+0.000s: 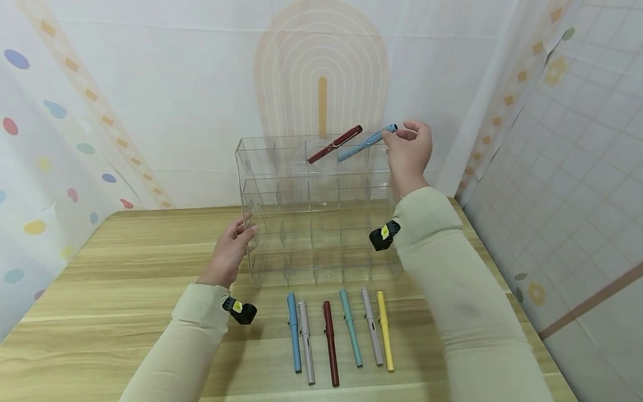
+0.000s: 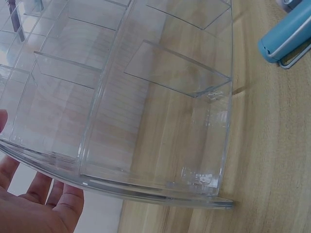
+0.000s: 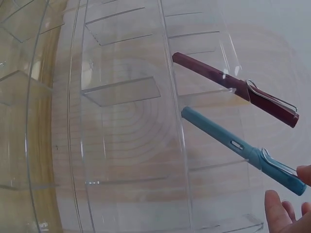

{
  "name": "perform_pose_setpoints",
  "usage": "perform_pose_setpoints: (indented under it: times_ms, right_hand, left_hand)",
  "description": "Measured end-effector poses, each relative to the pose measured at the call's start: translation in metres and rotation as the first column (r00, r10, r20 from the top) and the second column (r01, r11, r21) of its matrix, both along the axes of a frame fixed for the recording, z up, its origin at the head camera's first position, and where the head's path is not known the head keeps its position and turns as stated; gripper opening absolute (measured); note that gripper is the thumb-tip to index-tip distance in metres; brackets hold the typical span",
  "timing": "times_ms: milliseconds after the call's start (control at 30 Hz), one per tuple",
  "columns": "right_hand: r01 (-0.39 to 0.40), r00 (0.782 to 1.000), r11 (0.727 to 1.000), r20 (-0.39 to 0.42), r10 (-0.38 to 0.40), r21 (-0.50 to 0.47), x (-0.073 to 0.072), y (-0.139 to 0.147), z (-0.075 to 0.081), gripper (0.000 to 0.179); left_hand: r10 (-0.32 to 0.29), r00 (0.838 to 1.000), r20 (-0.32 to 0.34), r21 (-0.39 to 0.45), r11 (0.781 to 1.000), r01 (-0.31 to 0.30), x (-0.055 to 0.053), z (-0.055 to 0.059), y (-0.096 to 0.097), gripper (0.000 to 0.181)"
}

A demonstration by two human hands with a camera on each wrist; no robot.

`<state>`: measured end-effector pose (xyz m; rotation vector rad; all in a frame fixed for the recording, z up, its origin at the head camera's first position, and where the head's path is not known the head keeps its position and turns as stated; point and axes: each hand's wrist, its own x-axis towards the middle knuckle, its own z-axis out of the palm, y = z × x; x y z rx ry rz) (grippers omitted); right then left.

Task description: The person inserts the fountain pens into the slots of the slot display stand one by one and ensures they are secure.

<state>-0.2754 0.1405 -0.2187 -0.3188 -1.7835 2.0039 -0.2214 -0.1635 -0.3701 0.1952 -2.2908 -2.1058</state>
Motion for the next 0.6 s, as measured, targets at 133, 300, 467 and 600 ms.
perform_pose_setpoints:
  times_ms: [133,300,467,600]
  right_hand:
    - [-0.014,1.000,1.000,-0.018,0.014,0.001,0.008,0.007,-0.001,0.042]
    - [-0.028,0.999,0.999,-0.020,0.028,0.018,0.017,0.014,-0.006,0.039]
    - [-0.039,0.998,0.997,-0.037,0.042,0.061,0.026,0.021,-0.016,0.033]
    - [-0.091,0.994,0.994,-0.048,0.094,0.061,0.036,0.025,-0.024,0.031]
  left_hand:
    - [0.001,1.000,0.001,0.003,1.000,-0.001,0.000,0.001,0.000,0.051]
    - [0.000,1.000,-0.002,0.004,1.000,0.000,0.001,0.002,-0.001,0.051]
    - [0.000,1.000,-0.007,0.001,1.000,0.000,0.001,0.001,-0.002,0.051]
    - [0.000,1.000,-0.010,-0.005,1.000,0.000,0.001,0.000,-0.003,0.050]
